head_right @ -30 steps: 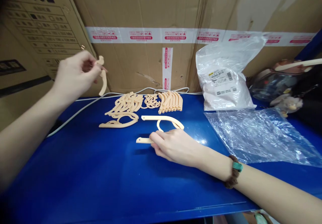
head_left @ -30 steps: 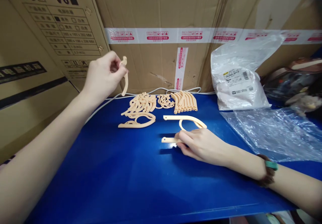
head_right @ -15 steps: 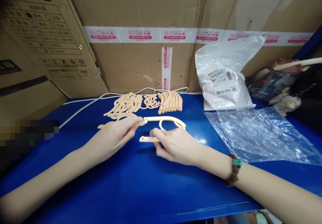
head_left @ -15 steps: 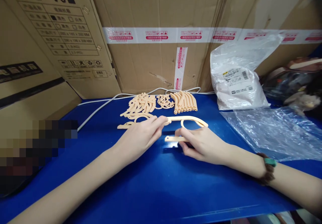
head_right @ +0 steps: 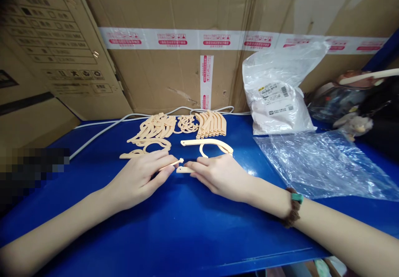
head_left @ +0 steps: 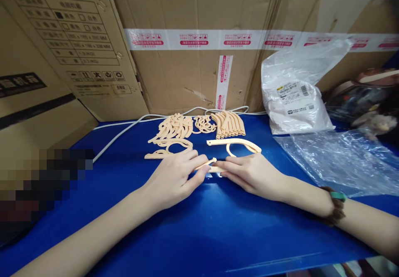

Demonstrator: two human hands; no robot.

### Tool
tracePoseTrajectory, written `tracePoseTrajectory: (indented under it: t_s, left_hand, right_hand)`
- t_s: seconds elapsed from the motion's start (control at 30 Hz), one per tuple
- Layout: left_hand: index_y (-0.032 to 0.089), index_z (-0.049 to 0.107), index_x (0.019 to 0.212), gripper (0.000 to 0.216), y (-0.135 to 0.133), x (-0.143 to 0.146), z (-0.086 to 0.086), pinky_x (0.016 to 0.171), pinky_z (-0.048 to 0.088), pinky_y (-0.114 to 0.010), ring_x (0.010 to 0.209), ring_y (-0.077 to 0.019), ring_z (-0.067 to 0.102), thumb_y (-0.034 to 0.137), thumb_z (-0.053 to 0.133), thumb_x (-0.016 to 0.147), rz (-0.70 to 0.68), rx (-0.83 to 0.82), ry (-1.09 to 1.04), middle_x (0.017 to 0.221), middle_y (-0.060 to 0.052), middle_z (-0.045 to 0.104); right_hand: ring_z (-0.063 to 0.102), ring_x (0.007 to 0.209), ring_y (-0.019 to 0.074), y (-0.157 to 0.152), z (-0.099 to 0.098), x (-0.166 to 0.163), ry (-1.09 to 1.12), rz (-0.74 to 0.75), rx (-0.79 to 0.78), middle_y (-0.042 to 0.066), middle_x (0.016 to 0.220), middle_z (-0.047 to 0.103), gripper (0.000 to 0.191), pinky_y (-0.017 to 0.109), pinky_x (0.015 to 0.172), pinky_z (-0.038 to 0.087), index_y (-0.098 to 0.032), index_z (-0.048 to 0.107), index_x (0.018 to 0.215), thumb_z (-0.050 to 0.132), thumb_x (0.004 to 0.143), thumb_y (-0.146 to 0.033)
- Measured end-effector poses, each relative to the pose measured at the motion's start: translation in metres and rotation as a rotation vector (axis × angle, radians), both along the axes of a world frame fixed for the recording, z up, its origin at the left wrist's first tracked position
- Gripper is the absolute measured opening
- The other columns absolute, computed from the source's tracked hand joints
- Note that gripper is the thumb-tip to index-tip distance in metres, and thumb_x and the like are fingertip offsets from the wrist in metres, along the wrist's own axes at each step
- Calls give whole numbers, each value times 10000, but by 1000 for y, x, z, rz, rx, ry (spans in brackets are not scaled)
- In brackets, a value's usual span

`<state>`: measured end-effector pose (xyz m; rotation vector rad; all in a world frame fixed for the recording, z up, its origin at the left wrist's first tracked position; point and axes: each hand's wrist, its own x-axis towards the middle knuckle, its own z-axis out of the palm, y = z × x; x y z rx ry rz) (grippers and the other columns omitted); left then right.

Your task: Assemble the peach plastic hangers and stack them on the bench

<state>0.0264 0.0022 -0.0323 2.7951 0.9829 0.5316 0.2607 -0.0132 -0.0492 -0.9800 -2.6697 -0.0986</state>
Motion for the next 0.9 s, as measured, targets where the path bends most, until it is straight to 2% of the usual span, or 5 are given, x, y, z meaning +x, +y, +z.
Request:
tracePoseTrajectory:
  t_s: [0.2, 0.43, 0.53, 0.73, 0.9]
  left_hand:
    - [185, 542, 847, 333, 1, -1, 1, 630, 349, -292, 718, -159, 509, 336, 284, 991, -6, -50, -5, 785, -7, 507]
    - [189, 440, 730, 295, 5, -3, -1, 589, 304, -288, 642, -155, 476, 328, 322, 962, 28, -124, 34, 689, 11, 496]
    - [192, 466, 775, 289, 5, -4, -1, 587, 298, -294, 653, -167, 482, 332, 295, 960, 35, -150, 36, 711, 1, 520]
    - [195, 485, 810, 289, 6, -5, -3, 587, 297, -296, 646, -179, 487, 332, 272, 950, 21, -179, 21, 698, 2, 541]
    - [199, 435, 763, 269, 7, -5, -4, 580, 283, -290, 624, -167, 464, 314, 274, 946, 33, -185, 49, 682, 12, 518]
  right_hand:
    - [661, 707, 152, 0, 0, 3, 9, 9, 43, 43, 877, 698, 365, 256, 601, 429, -164, 600, 1218, 331, 1019, -309]
    - [671, 773, 151, -1, 7, 2, 39, -21, 3, 43, 956, 715, 341, 251, 635, 424, -170, 590, 1222, 361, 1011, -309]
    - [669, 768, 147, -1, 9, 1, 30, -14, 1, 44, 958, 715, 342, 252, 626, 420, -164, 600, 1199, 340, 1012, -283]
    - [649, 674, 133, 1, 6, 3, -9, 7, 122, 39, 890, 707, 323, 259, 560, 383, -134, 598, 1174, 349, 999, -242]
    - [667, 714, 144, 2, 8, 4, 11, 8, 89, 26, 928, 711, 322, 265, 579, 401, -151, 604, 1160, 345, 1007, -267]
